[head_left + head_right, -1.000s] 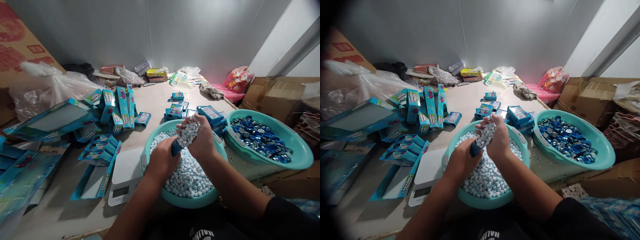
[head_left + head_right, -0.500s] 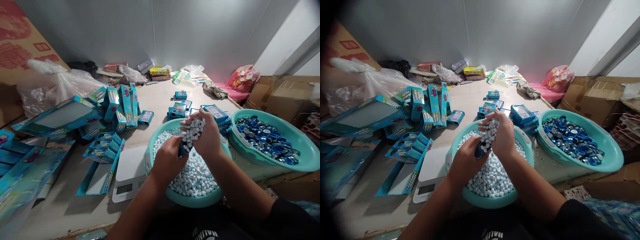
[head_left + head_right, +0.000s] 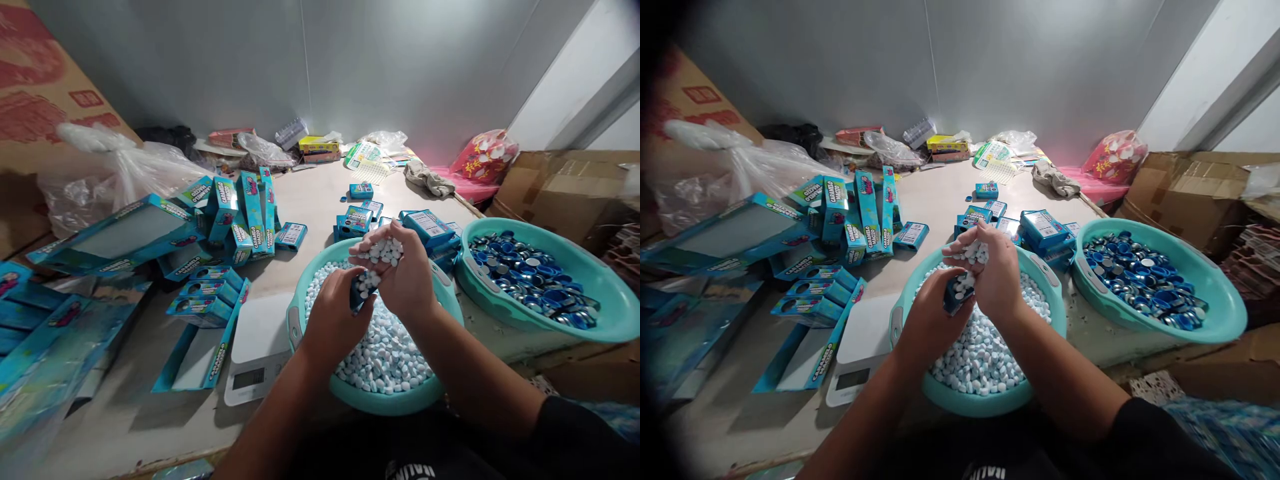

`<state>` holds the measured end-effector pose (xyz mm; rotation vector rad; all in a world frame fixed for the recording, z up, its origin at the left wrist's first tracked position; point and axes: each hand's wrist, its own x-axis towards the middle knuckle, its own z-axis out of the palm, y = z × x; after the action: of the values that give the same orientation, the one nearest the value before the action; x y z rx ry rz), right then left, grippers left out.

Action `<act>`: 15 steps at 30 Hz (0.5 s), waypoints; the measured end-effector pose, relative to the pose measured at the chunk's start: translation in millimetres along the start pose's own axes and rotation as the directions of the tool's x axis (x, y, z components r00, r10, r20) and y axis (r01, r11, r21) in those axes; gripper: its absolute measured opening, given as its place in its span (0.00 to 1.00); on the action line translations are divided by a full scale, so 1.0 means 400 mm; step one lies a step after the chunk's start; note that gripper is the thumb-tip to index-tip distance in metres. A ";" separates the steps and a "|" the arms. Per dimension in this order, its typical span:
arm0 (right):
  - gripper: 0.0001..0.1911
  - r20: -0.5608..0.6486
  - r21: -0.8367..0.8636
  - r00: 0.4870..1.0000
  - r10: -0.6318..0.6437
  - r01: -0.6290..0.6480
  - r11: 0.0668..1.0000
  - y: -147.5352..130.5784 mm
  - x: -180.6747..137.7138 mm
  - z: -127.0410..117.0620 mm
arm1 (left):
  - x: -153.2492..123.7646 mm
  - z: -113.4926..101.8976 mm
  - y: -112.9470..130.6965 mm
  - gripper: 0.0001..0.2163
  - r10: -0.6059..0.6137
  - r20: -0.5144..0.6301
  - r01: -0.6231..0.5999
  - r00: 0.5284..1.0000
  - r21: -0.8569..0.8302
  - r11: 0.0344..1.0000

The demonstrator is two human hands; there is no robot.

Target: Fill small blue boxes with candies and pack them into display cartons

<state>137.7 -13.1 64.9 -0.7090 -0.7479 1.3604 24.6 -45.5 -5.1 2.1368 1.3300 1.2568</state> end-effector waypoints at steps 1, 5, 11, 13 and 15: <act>0.15 0.014 0.005 1.000 -0.012 0.012 1.000 0.003 -0.001 0.000 | -0.001 0.000 -0.001 0.18 0.001 -0.001 -0.001 1.000 -0.009 1.000; 0.14 0.021 0.005 0.997 -0.071 0.071 0.997 0.016 -0.009 0.002 | 0.000 0.000 -0.003 0.17 0.003 -0.016 -0.003 1.000 -0.054 0.999; 0.16 0.067 -0.034 0.991 -0.116 0.119 0.992 0.028 -0.006 0.001 | 0.011 0.003 -0.012 0.17 0.035 -0.056 -0.039 0.998 -0.080 0.996; 0.18 0.095 -0.059 0.986 -0.137 0.143 0.988 0.033 -0.004 0.002 | 0.013 0.005 -0.015 0.15 0.057 -0.080 -0.064 0.995 -0.084 0.994; 0.19 0.128 -0.087 0.978 -0.166 0.177 0.980 0.038 -0.004 0.002 | 0.012 0.006 -0.017 0.14 0.059 -0.092 -0.067 0.994 -0.092 0.993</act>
<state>128.3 -13.4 53.1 -0.6280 -0.9553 1.2225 23.7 -37.5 -8.3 2.0944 1.2198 1.4264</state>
